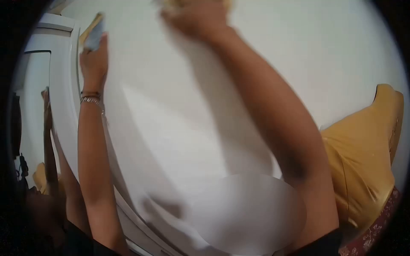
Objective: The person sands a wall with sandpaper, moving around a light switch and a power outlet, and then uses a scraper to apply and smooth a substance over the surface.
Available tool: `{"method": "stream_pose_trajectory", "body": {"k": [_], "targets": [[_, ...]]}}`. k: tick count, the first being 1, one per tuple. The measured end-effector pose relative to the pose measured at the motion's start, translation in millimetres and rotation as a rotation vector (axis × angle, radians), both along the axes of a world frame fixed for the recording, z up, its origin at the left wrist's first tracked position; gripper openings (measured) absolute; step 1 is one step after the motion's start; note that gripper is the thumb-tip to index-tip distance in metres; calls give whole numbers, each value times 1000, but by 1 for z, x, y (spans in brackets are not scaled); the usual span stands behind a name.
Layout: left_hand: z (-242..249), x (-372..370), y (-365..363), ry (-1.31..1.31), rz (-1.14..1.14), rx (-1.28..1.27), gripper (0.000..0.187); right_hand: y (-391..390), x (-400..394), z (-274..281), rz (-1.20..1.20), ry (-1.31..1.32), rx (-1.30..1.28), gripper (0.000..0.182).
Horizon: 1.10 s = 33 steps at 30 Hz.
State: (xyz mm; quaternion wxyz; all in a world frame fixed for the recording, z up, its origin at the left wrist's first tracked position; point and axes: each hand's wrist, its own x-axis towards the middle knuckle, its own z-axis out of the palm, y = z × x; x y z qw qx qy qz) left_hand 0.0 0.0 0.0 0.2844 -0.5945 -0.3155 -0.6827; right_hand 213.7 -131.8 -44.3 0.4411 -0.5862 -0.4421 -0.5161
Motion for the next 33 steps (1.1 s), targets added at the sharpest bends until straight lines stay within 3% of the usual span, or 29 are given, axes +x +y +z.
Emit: {"method": "stream_pose_trajectory", "body": {"k": [1, 2, 4, 5, 6, 7, 8, 9, 11, 13, 14, 15, 16, 17, 18, 20, 21, 25, 27, 28, 29, 30, 32, 33], "targets": [[-12, -8, -1, -19, -68, -221, 75, -10, 25, -16, 89, 91, 172, 58], [-34, -4, -8, -92, -153, 15, 61, -27, 48, -21, 123, 330, 169, 58], [-44, -16, -55, -123, -129, -124, 62, -36, 114, -35, -183, 52, 828, 65], [-44, -18, -77, -169, -109, -231, 63, -47, 108, -22, -176, 13, 860, 65], [-51, -1, -62, -35, -101, -297, 63, -31, 105, -60, -105, 283, 560, 62], [-36, 25, -52, 127, -14, 131, 62, -22, 94, -74, 17, 549, 397, 59], [-39, 37, -42, 172, 50, 495, 62, -20, 52, -60, 99, 578, 140, 54], [-49, 63, -60, 281, 36, 412, 58, -8, 24, -51, -77, 342, 404, 52], [-73, 97, -94, 361, -14, 449, 54, 0, 10, -49, 84, -182, 423, 60], [-80, 88, -83, 271, -143, 376, 47, -7, 28, -58, 151, -272, 313, 60], [-84, 65, -68, 201, -194, 191, 50, -6, 33, -64, 222, -314, 247, 59], [-90, 27, -41, 85, -242, 23, 52, 10, 44, -57, 4, -149, 329, 59], [-90, -4, -24, -70, -297, -175, 56, 32, 76, -40, 37, 95, 466, 58], [-96, -17, -26, -193, -354, -382, 60, 7, 88, -59, 121, 317, 529, 59], [-102, -19, -22, -192, -346, -382, 60, 3, 94, -71, -31, 385, 657, 60], [-109, -15, -9, -189, 301, 90, 65, 18, 67, -72, -69, 405, 618, 60], [-111, -3, -14, -174, 258, 198, 64, 27, 50, -70, -116, 416, 573, 60], [-125, 31, -46, 164, 135, 267, 56, 48, -45, -75, 109, -250, 306, 53], [-123, 18, -45, 166, -33, 352, 42, 35, -48, -91, 270, -480, 179, 51], [-121, 8, -41, 74, -21, 267, 42, 29, -36, -93, 220, -443, 199, 50], [-121, -2, -38, -19, -5, 179, 43, 19, -18, -94, 105, -276, 226, 51], [-125, -12, -35, -143, -81, -49, 48, 19, 9, -93, 148, -47, 365, 55], [-137, -11, -31, -197, 2, 4, 50, 2, 60, -100, -52, 309, 516, 57], [-141, -7, -28, -242, 83, 59, 53, 2, 73, -109, -32, 380, 626, 58]]}}
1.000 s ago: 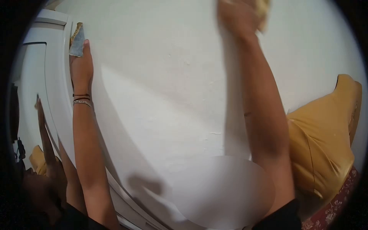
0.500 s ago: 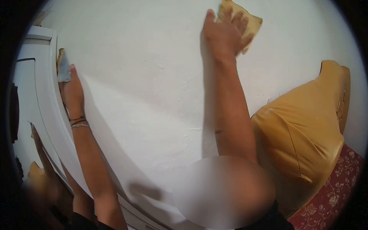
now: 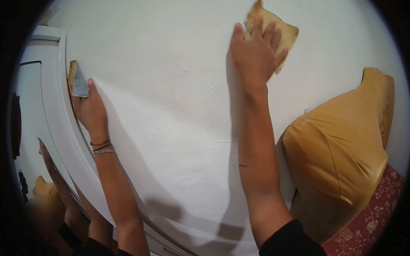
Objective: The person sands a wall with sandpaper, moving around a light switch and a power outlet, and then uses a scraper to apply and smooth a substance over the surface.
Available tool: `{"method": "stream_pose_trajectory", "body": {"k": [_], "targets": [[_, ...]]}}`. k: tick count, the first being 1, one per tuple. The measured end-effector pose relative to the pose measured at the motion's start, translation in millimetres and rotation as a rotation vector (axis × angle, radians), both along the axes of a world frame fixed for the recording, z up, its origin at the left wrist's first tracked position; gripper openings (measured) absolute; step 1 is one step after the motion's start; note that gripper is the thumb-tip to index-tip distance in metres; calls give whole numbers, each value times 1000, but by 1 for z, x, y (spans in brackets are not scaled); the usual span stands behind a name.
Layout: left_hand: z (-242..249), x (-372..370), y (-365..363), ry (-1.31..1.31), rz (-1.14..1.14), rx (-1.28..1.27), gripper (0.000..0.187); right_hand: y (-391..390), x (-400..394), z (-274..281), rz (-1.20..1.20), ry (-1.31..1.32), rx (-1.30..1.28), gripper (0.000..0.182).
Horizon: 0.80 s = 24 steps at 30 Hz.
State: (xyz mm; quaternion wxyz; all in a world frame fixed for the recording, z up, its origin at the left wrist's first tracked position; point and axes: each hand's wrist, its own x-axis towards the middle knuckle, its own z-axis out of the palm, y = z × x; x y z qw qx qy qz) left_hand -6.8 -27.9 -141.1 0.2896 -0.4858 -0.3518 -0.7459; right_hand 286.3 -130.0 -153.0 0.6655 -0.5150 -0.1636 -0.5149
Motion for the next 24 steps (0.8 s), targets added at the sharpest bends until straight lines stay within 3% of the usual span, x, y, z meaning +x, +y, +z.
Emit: {"method": "stream_pose_trajectory", "body": {"k": [1, 2, 6, 9, 12, 13, 14, 16, 18, 21, 22, 24], "targets": [[-5, 10, 1, 31, 193, 99, 55, 8, -8, -1, -80, 7, -13, 58], [-10, 20, -3, 76, 191, 89, 57, 20, -19, 2, -162, 16, -23, 57], [-30, 65, -55, 433, 75, 205, 47, 17, -104, -9, 96, -660, -270, 51], [-21, 34, -37, 353, -49, 184, 41, 1, -71, -15, 104, -641, -307, 48], [-24, 6, -14, 77, 63, -7, 45, -11, 6, -24, 29, -42, -48, 54], [-30, 19, -15, 51, 243, 36, 53, -6, 4, -27, -13, 15, -19, 55], [-38, 35, -23, 62, 132, 41, 56, 1, -3, -29, -55, 71, 13, 57], [-51, 65, -45, 299, 157, 148, 52, 11, -54, -31, -47, -163, -125, 57], [-53, 65, -51, 318, 144, 146, 47, 2, -107, -47, 183, -601, -411, 54], [-51, 18, -19, 169, -50, 63, 44, 4, -83, -59, 173, -707, -410, 54], [-59, -8, 1, 104, -162, -221, 45, 2, -61, -57, 108, -493, -339, 52], [-72, -1, 0, -44, -231, -112, 48, 0, -19, -59, 1, -144, -164, 55]]}}
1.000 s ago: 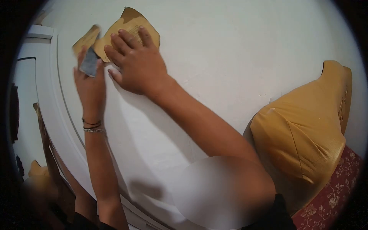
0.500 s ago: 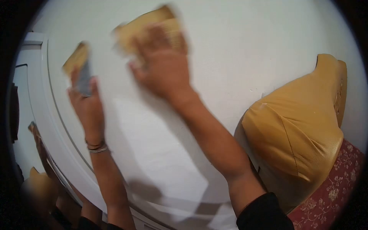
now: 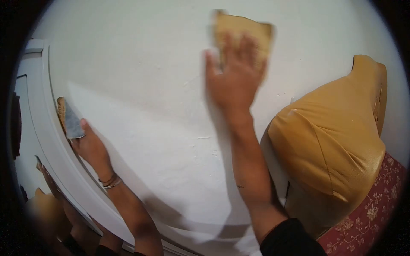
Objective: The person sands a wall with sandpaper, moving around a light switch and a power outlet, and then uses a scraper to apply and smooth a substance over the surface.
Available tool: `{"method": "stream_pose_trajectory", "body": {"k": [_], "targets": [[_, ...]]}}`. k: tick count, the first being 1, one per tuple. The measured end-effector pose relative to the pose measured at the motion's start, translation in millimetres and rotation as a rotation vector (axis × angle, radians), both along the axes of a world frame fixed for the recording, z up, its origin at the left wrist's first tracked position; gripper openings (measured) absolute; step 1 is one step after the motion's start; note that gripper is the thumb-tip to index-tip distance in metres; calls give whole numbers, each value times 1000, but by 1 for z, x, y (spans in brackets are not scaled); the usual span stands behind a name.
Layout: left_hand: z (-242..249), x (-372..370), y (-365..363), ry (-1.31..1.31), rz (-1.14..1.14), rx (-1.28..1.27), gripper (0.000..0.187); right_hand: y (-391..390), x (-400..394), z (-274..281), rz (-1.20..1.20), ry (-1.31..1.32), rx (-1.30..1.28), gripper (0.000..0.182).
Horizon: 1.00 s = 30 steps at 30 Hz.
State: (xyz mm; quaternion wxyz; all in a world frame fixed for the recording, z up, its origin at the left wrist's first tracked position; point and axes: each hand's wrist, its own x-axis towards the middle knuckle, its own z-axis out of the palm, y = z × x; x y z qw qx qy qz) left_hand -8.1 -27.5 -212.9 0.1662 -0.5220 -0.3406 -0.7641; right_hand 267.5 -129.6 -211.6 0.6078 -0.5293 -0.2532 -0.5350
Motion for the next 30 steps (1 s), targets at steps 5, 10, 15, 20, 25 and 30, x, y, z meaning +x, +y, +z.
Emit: {"method": "stream_pose_trajectory", "body": {"k": [5, 10, 15, 20, 25, 30], "targets": [[-24, 58, -38, 421, 224, 204, 58, 11, -85, -22, 147, -273, -299, 57], [-21, 13, -9, 151, 139, 28, 53, -3, -34, -23, 30, -272, -304, 56], [-38, 66, -42, 488, 356, 110, 49, 8, -51, -34, -25, -131, -279, 64], [-40, 35, -20, 253, 145, 114, 50, -8, -55, -59, 146, -384, -469, 57], [-69, 47, -19, 245, 173, 87, 54, 5, -26, -68, -63, -74, -163, 58], [-81, 37, -20, 412, 89, 98, 46, -5, -80, -107, 263, -492, -675, 55]]}}
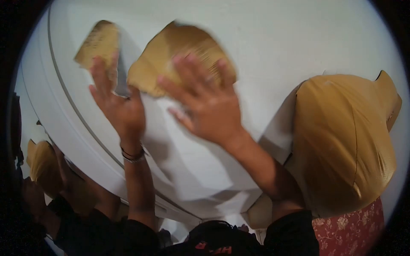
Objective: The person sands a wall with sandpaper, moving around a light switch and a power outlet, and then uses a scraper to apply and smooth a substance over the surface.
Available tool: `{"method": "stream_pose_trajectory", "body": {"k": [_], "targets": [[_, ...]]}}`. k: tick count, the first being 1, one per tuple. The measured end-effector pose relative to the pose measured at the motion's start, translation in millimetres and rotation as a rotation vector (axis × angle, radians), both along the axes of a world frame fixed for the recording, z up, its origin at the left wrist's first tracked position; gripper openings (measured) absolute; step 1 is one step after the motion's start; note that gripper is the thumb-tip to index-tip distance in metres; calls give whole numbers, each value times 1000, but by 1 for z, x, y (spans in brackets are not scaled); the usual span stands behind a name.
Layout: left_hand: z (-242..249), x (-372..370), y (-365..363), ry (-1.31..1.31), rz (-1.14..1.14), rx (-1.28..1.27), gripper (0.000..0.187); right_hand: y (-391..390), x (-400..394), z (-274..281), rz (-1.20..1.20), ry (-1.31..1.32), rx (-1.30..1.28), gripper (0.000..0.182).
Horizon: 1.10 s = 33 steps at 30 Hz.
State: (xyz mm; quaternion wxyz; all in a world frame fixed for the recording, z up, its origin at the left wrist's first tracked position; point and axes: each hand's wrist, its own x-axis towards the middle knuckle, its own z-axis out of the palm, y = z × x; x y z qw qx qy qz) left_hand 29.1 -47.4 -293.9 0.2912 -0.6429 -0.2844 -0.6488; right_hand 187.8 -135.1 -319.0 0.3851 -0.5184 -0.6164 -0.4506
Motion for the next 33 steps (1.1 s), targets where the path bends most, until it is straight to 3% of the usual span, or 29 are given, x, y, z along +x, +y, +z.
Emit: {"method": "stream_pose_trajectory", "body": {"k": [1, 4, 7, 8, 10, 12, 16, 18, 20, 22, 24, 27, 28, 29, 30, 32, 33], "targets": [[1, -6, 7, -73, -28, 36, 47, -2, 11, 4, -29, -51, 10, 56], [-9, -13, 20, -183, -13, 61, 48, 7, 55, 13, -107, 286, 440, 57], [-31, 8, 1, -53, 42, 43, 50, 18, 25, -10, -206, 274, 359, 59], [-37, 10, -3, 10, 101, 15, 51, 8, -1, -21, -149, 207, 132, 61], [-45, -3, 4, -39, 46, 4, 53, 8, -4, -50, -56, -152, -32, 67], [-43, -15, 10, -227, -179, -33, 57, -6, 24, -37, -85, 48, 56, 66], [-49, -8, 8, -242, -77, -63, 55, -5, 50, -27, -55, 421, 340, 60], [-69, 7, 5, -140, 31, -8, 58, 5, 17, -52, -165, 328, 181, 60], [-82, 6, -6, -14, 128, -115, 61, 7, -10, -85, -43, 35, -89, 63], [-90, -9, 9, -110, 20, -116, 61, 4, 4, -91, -27, 34, -2, 61], [-91, -21, 15, -349, -246, -145, 61, -5, 34, -78, -83, 297, 118, 59], [-120, -15, 17, -480, -317, -309, 60, 1, 41, -92, -48, 429, 224, 61], [-133, -2, 10, -335, -164, -218, 59, 3, 32, -100, -49, 475, 225, 62], [-144, 4, 6, -188, -13, -126, 58, 1, 6, -114, -167, 426, 28, 64], [-152, 1, 2, -188, -13, -128, 58, 5, -9, -130, -18, 297, -18, 62], [-165, -9, -4, -15, 126, -268, 60, 6, -7, -155, -32, 40, -86, 60], [-173, -18, 8, -147, 19, -230, 64, 1, 4, -156, -60, 142, -63, 59]]}}
